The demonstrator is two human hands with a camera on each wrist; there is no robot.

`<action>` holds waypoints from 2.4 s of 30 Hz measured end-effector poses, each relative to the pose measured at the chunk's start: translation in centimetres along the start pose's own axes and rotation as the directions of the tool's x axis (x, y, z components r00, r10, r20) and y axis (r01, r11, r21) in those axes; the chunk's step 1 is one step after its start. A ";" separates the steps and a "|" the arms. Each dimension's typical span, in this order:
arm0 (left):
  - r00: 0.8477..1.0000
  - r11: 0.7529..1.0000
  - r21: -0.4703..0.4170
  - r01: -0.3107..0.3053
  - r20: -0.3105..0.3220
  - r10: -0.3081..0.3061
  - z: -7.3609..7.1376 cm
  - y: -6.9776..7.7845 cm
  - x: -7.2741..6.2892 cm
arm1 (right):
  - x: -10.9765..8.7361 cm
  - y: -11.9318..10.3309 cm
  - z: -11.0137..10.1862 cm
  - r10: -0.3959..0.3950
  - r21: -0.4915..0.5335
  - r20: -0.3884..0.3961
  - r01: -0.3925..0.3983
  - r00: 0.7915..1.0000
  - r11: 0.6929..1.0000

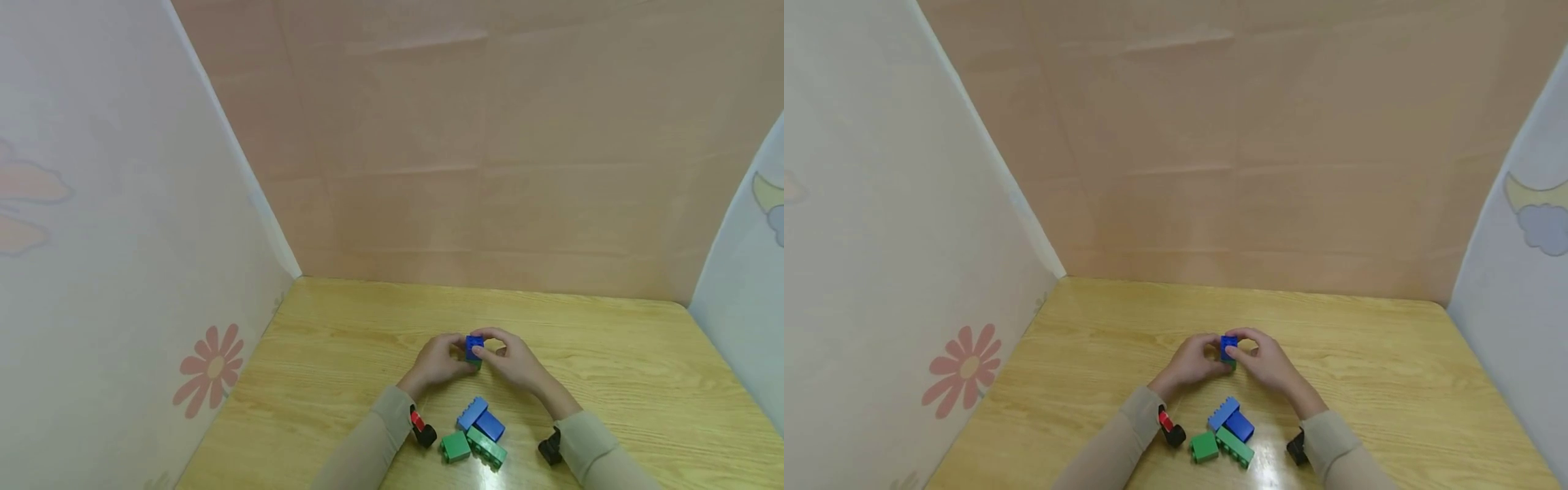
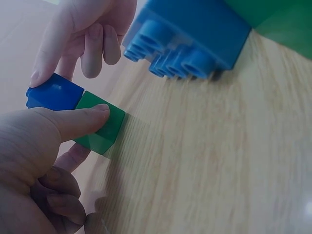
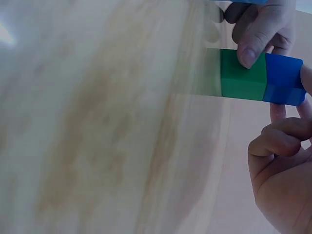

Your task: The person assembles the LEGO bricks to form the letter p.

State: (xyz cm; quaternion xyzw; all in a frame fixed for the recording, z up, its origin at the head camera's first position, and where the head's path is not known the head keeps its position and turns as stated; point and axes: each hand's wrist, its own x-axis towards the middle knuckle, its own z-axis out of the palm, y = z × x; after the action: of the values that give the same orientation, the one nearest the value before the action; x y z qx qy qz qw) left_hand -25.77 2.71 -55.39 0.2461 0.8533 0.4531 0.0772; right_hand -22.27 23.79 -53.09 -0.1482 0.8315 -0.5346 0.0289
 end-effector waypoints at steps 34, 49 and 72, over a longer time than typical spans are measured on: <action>0.999 0.999 0.018 0.030 -0.014 -0.030 0.2 -0.2 -0.4 | -0.4 0.1 -0.5 0.002 0.037 0.010 -0.002 1.000 0.999; 0.998 0.999 -0.009 0.035 -0.042 -0.035 0.0 -0.2 -0.8 | -2.1 -0.2 -1.8 -0.044 0.033 -0.017 0.045 0.999 0.998; 0.997 0.997 -0.058 -0.057 -0.061 0.054 -0.9 -0.1 -0.3 | -4.0 0.5 -1.9 -0.099 0.008 0.273 0.101 0.957 0.995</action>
State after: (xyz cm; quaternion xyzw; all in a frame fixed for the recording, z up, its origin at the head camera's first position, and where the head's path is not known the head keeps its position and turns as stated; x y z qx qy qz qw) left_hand -25.88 1.88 -55.02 0.2538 0.8342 0.4874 0.0464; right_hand -18.91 26.74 -53.19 -0.2623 0.8127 -0.5072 0.1157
